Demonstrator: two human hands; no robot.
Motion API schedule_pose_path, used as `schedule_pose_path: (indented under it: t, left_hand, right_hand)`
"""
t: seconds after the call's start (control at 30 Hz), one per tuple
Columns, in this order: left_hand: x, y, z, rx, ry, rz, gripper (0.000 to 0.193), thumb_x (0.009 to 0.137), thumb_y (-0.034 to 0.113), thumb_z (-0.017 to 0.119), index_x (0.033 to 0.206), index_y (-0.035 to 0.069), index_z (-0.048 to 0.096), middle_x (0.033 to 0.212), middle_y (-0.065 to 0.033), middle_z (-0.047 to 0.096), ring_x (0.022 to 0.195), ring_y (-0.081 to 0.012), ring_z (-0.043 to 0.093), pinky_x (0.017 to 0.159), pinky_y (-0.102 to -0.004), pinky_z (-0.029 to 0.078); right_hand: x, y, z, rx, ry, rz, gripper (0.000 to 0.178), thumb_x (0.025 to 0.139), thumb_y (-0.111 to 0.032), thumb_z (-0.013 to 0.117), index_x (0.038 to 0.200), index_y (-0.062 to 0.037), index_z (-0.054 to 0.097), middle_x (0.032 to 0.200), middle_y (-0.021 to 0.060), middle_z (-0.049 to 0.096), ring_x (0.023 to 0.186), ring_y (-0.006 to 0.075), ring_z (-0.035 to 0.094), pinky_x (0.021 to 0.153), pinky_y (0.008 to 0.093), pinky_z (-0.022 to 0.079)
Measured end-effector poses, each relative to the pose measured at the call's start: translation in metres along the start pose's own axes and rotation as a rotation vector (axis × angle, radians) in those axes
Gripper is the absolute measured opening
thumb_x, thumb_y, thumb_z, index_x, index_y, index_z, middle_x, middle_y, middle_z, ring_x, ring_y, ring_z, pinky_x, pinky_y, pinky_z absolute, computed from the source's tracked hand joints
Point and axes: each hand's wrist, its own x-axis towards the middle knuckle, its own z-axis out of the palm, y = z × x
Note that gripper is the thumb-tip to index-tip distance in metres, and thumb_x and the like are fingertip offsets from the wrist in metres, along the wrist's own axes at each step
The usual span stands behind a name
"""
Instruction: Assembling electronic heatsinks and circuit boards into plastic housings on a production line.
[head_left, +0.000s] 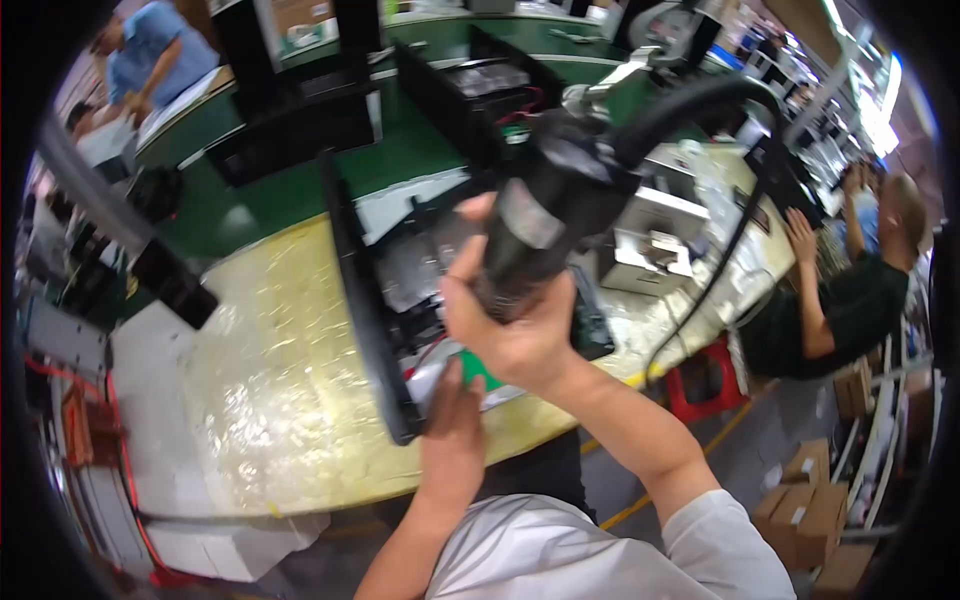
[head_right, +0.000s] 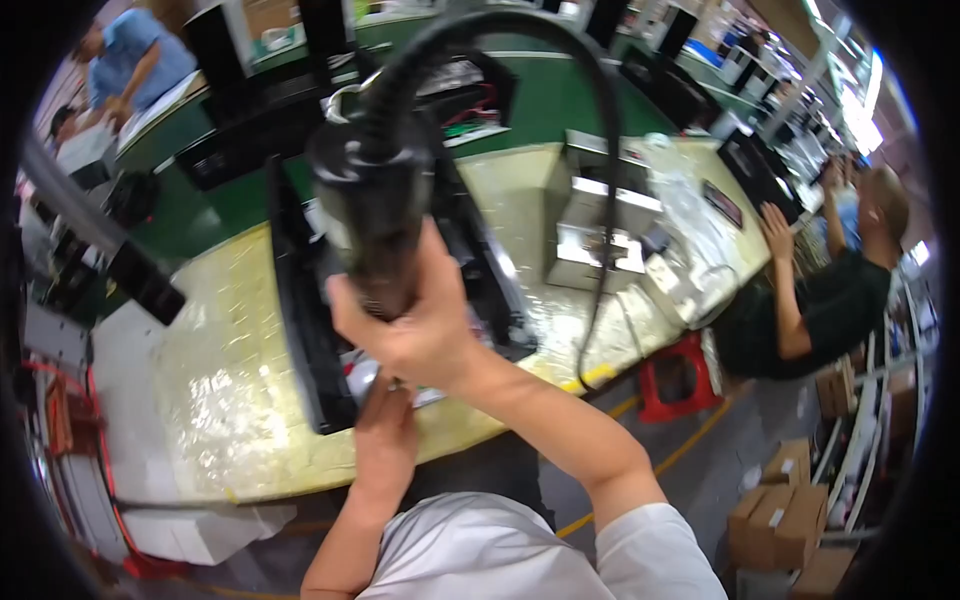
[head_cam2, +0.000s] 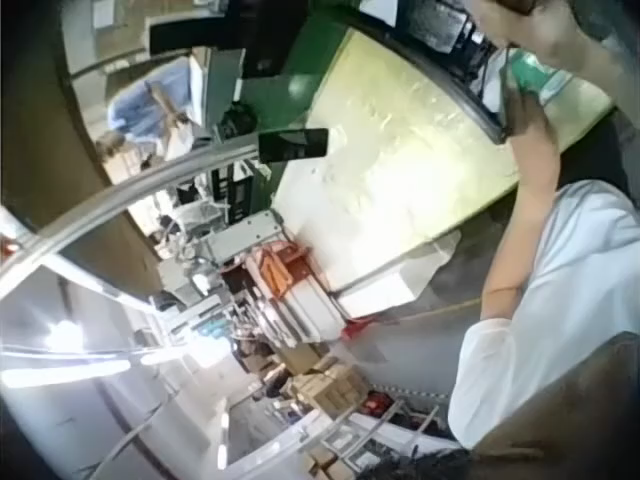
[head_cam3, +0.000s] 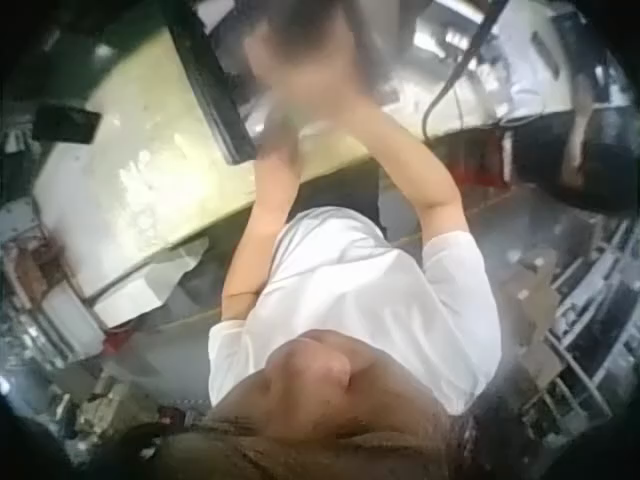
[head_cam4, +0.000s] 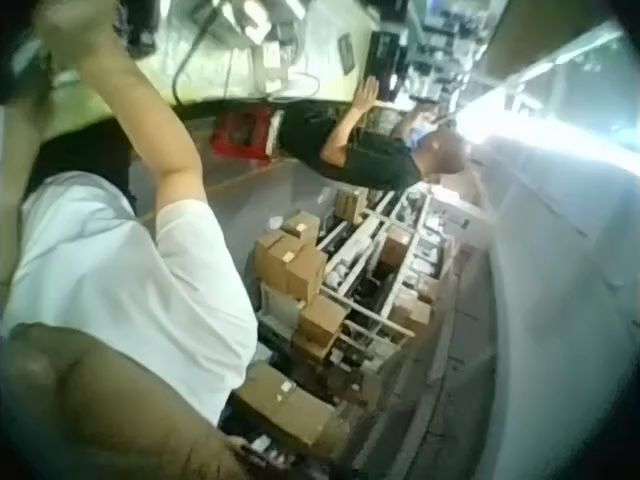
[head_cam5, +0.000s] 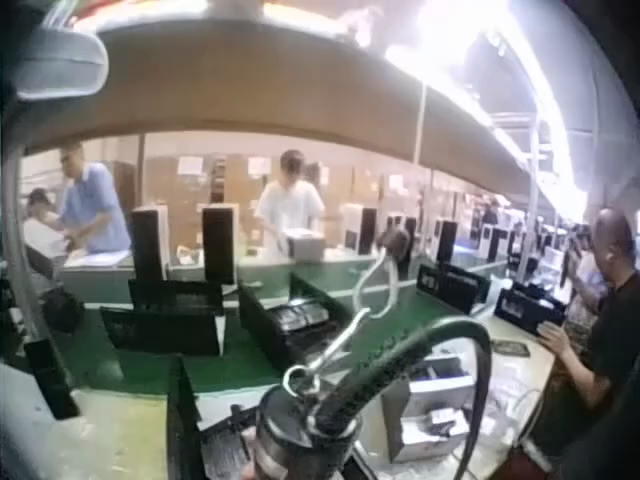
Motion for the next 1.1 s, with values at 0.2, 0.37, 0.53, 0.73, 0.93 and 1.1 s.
schedule_pose_path:
  t: [0.2,0.37,0.53,0.73,0.93,1.1]
  left_hand:
    - [-0.002,-0.016,-0.022,0.088,0.077,-0.024,0.023,0.086,-0.009,0.062,0.108,-0.009,0.068,0.133,-0.0314,0.057,0.119,-0.0453,0.06,0.099,-0.046,0.051]
    - [-0.005,-0.029,-0.029,0.034,0.087,-0.012,0.021,0.086,-0.009,0.063,0.107,-0.009,0.066,0.134,-0.0309,0.057,0.12,-0.0478,0.058,0.1,-0.0492,0.049]
    - [-0.005,-0.02,-0.036,0.138,0.051,0.074,0.022,0.086,-0.007,0.065,0.108,-0.008,0.066,0.137,-0.028,0.057,0.125,-0.0458,0.056,0.105,-0.0486,0.045]
    - [-0.007,-0.009,-0.039,0.225,0.01,0.07,0.03,0.084,-0.005,0.067,0.114,-0.007,0.065,0.137,-0.0263,0.057,0.126,-0.0453,0.055,0.106,-0.0492,0.044]
    - [-0.001,0.016,-0.023,0.324,-0.118,0.077,0.046,0.083,0.006,0.073,0.126,-0.005,0.061,0.14,-0.023,0.054,0.132,-0.04,0.05,0.109,-0.0453,0.043]
    - [-0.001,0.025,-0.024,0.369,-0.123,0.094,0.043,0.085,0.012,0.072,0.125,-0.004,0.063,0.138,-0.0206,0.056,0.132,-0.0367,0.05,0.108,-0.0438,0.044]
  right_hand:
    - [0.012,-0.083,-0.067,0.071,0.061,-0.357,0.031,0.104,-0.028,0.045,0.079,-0.0103,0.04,0.06,0.0043,0.044,0.045,0.0146,0.041,0.044,0.0304,0.041]
    - [0.028,-0.079,-0.139,-0.213,0.388,-0.469,0.04,0.097,-0.004,0.053,0.135,-0.0042,0.039,0.07,0.0031,0.046,0.048,0.0133,0.047,0.046,0.0327,0.043]
    - [0.039,-0.04,-0.16,-0.264,0.308,-0.372,0.063,0.095,-0.003,0.057,0.15,-0.0017,0.026,0.072,0.0043,0.052,0.05,0.0122,0.051,0.047,0.0292,0.046]
    - [0.063,-0.039,-0.171,-0.109,0.2,-0.228,0.06,0.094,-0.004,0.06,0.147,-0.0028,0.032,0.069,0.0029,0.051,0.048,0.0124,0.05,0.045,0.0295,0.044]
    - [0.051,-0.079,-0.187,-0.101,0.207,-0.175,0.025,0.098,-0.016,0.053,0.075,-0.01,0.043,0.059,0.0006,0.041,0.044,0.0113,0.037,0.044,0.0265,0.033]
    - [0.016,-0.15,-0.126,0.257,-0.041,-0.337,0.02,0.095,-0.017,0.057,0.079,-0.0096,0.047,0.067,0.0,0.047,0.049,0.0095,0.043,0.06,0.0281,0.055]
